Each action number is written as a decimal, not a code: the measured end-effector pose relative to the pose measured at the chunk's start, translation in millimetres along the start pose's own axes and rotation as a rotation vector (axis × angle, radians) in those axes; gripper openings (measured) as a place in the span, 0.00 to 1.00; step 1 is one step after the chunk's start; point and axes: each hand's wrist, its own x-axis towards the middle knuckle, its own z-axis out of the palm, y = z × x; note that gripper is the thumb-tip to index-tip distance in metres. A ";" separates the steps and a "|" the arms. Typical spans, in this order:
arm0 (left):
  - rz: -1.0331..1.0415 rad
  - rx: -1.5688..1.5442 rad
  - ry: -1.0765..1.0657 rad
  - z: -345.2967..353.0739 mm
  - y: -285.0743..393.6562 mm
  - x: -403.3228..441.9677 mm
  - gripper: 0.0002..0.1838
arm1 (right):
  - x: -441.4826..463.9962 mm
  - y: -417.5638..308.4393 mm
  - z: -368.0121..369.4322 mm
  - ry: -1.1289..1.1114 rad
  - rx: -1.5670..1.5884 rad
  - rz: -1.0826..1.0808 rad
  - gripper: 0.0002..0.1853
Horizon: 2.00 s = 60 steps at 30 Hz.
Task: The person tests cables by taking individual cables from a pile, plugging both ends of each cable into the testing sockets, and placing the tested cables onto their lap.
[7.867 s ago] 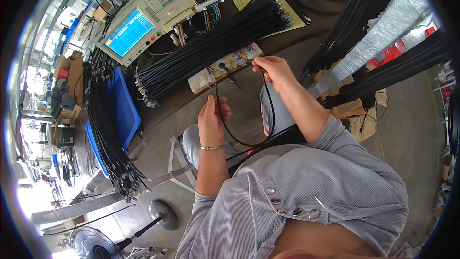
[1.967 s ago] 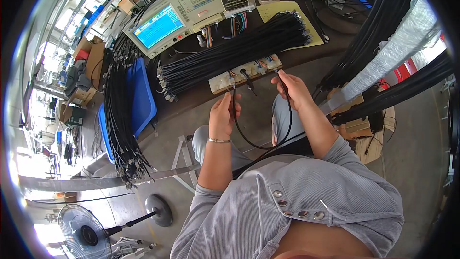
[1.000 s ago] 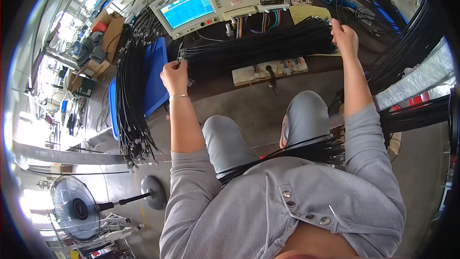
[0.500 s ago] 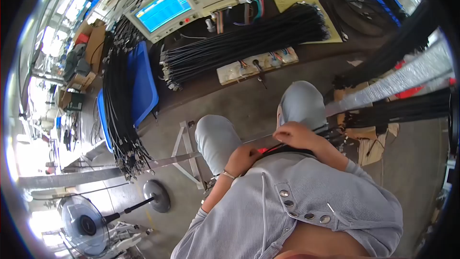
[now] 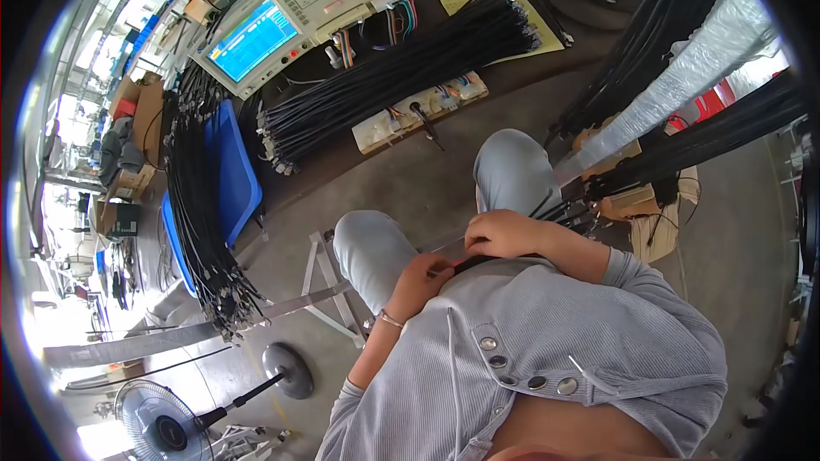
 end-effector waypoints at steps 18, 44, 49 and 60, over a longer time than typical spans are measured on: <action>-0.151 0.099 0.107 -26.5 35.7 -27.2 0.08 | -4.4 -8.7 -14.2 -0.072 0.135 -0.011 0.12; 0.244 -0.161 0.783 -87.1 78.0 67.4 0.12 | -1.3 24.6 -89.0 1.070 1.058 -0.004 0.05; -0.145 -1.461 0.199 -55.5 77.8 118.3 0.11 | 32.8 19.7 -80.3 0.910 0.579 -0.118 0.09; -0.052 -1.042 0.467 -57.7 62.3 139.6 0.08 | 52.9 43.9 -73.6 0.601 1.293 0.121 0.12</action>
